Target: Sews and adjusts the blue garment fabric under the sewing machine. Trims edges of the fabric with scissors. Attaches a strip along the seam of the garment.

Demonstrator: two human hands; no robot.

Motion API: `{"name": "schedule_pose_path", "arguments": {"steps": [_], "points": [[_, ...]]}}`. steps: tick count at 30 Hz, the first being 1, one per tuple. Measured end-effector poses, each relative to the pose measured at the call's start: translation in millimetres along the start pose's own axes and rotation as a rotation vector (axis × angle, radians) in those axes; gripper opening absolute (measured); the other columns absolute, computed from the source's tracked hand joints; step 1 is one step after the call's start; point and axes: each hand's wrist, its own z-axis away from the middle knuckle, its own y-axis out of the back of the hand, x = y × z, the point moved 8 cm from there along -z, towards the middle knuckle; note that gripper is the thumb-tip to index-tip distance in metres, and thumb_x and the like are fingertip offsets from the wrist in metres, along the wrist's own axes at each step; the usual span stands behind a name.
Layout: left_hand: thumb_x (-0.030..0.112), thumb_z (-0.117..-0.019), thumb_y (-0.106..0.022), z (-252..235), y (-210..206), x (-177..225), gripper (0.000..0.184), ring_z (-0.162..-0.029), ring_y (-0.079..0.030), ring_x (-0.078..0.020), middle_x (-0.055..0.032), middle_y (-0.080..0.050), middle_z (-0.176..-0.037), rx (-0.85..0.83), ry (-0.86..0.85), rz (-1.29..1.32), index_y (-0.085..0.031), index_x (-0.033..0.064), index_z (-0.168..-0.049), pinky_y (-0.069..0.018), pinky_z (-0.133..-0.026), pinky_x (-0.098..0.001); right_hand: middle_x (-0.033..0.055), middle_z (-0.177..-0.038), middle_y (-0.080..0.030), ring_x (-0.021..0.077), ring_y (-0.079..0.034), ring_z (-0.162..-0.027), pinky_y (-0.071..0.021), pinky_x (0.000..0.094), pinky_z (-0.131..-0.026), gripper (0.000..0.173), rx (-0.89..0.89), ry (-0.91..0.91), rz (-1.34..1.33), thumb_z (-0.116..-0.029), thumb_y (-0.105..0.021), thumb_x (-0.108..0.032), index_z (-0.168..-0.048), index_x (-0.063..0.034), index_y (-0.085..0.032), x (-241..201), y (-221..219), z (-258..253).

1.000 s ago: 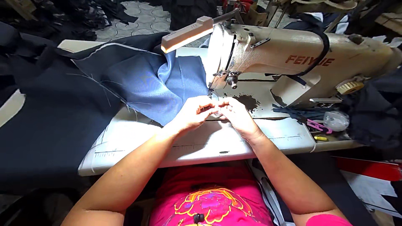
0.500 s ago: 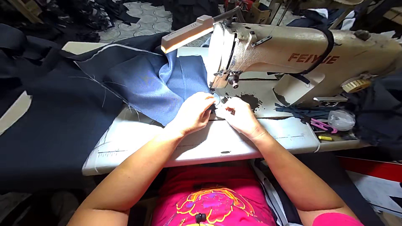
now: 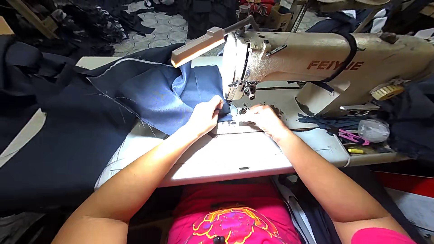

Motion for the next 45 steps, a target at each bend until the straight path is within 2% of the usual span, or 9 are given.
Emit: {"name": "schedule_pose_path", "arguments": {"steps": [4, 9, 11, 14, 20, 35, 38, 41, 45], "points": [[-0.011, -0.0893, -0.052, 8.0, -3.3, -2.1, 0.025, -0.09, -0.071, -0.0292, -0.0171, -0.072, -0.091, 0.051, -0.163, 0.055, -0.074, -0.0008, -0.092, -0.0569, -0.083, -0.0433, 0.0153, -0.095, -0.065, 0.0259, -0.061, -0.091, -0.0495, 0.0481, -0.082, 0.023, -0.033, 0.007, 0.06, -0.0881, -0.079, -0.017, -0.08, 0.0026, -0.068, -5.2, -25.2, -13.5], [-0.014, -0.0852, -0.054, 15.4, -25.4, 0.6, 0.052, -0.102, -0.065, -0.0399, -0.0218, -0.068, -0.113, -0.137, -0.173, -0.131, -0.079, 0.0171, -0.119, -0.0509, -0.087, -0.0555, 0.0222, -0.105, -0.069, 0.0382, -0.062, -0.11, -0.0441, 0.0594, -0.092, 0.031, -0.074, 0.018, 0.384, -0.0973, -0.068, -0.026, -0.089, 0.0035, -0.073, -18.8, -35.6, -15.9], [-0.013, -0.0857, -0.054, 15.7, -26.7, -0.9, 0.051, -0.102, -0.064, -0.0412, -0.0224, -0.068, -0.114, -0.154, -0.152, -0.149, -0.079, 0.0175, -0.118, -0.0502, -0.086, -0.0569, 0.0217, -0.107, -0.071, 0.0385, -0.063, -0.112, -0.0461, 0.0583, -0.096, 0.026, -0.02, 0.139, 0.386, -0.0996, -0.064, -0.022, -0.096, 0.0005, -0.076, -16.7, -25.8, -17.1], [-0.014, -0.0847, -0.056, 17.1, -27.3, -3.0, 0.052, -0.102, -0.063, -0.0384, -0.0193, -0.068, -0.113, -0.156, -0.112, -0.165, -0.079, 0.0183, -0.118, -0.0499, -0.087, -0.0548, 0.0218, -0.108, -0.068, 0.0397, -0.059, -0.112, -0.0459, 0.0554, -0.098, 0.016, 0.056, 0.491, 0.318, -0.0932, -0.067, -0.009, -0.101, -0.0031, -0.08, -8.2, -9.7, -15.9], [-0.011, -0.0866, -0.056, 20.1, -27.2, 0.0, 0.043, -0.099, -0.063, -0.0363, -0.0166, -0.068, -0.107, -0.142, 0.01, -0.201, -0.08, 0.0141, -0.112, -0.05, -0.085, -0.0532, 0.0163, -0.112, -0.068, 0.0381, -0.058, -0.118, -0.043, 0.0573, -0.101, 0.029, -0.013, 0.784, 0.336, -0.0929, -0.06, -0.01, -0.111, -0.0164, -0.082, -6.1, -15.1, -5.9], [-0.009, -0.084, -0.056, 23.0, -24.4, 6.2, 0.044, -0.098, -0.061, -0.0361, -0.0166, -0.066, -0.106, -0.143, 0.06, -0.215, -0.079, 0.0114, -0.115, -0.0484, -0.083, -0.0525, 0.0163, -0.115, -0.068, 0.0394, -0.056, -0.12, -0.0411, 0.0559, -0.102, 0.035, -0.11, 0.814, 0.403, -0.0893, -0.059, -0.006, -0.111, -0.0212, -0.082, -9.9, -24.0, -3.5], [0.0, -0.0909, -0.06, 22.7, -17.8, 8.4, 0.035, -0.095, -0.066, -0.0372, -0.0183, -0.069, -0.104, -0.056, 0.022, -0.187, -0.064, 0.0022, -0.126, -0.0527, -0.082, -0.053, 0.0157, -0.114, -0.068, 0.0384, -0.057, -0.118, -0.041, 0.055, -0.103, 0.037, -0.109, 0.807, 0.386, -0.0892, -0.06, -0.006, -0.114, -0.0227, -0.081, -7.5, -24.1, -5.0], [0.009, -0.0936, -0.065, 23.4, -15.0, 9.3, 0.046, -0.091, -0.068, -0.0347, -0.0166, -0.07, -0.098, -0.003, -0.019, -0.176, -0.054, -0.0029, -0.137, -0.0551, -0.083, -0.0506, 0.0165, -0.115, -0.068, 0.0399, -0.057, -0.119, -0.041, 0.0565, -0.102, 0.034, -0.12, 0.804, 0.39, -0.0887, -0.06, -0.009, -0.113, -0.0204, -0.082, -9.1, -24.2, -4.6], [-0.002, -0.0909, -0.06, 25.8, -20.3, 17.0, 0.023, -0.111, -0.07, -0.0324, -0.018, -0.074, -0.112, -0.003, -0.189, -0.143, -0.077, -0.0028, -0.107, -0.0541, -0.101, -0.0432, 0.017, -0.113, -0.069, 0.0405, -0.057, -0.118, -0.0412, 0.0577, -0.101, 0.037, -0.128, 0.813, 0.38, -0.0888, -0.058, -0.004, -0.113, -0.0198, -0.081, -10.1, -23.4, -3.1]]}}
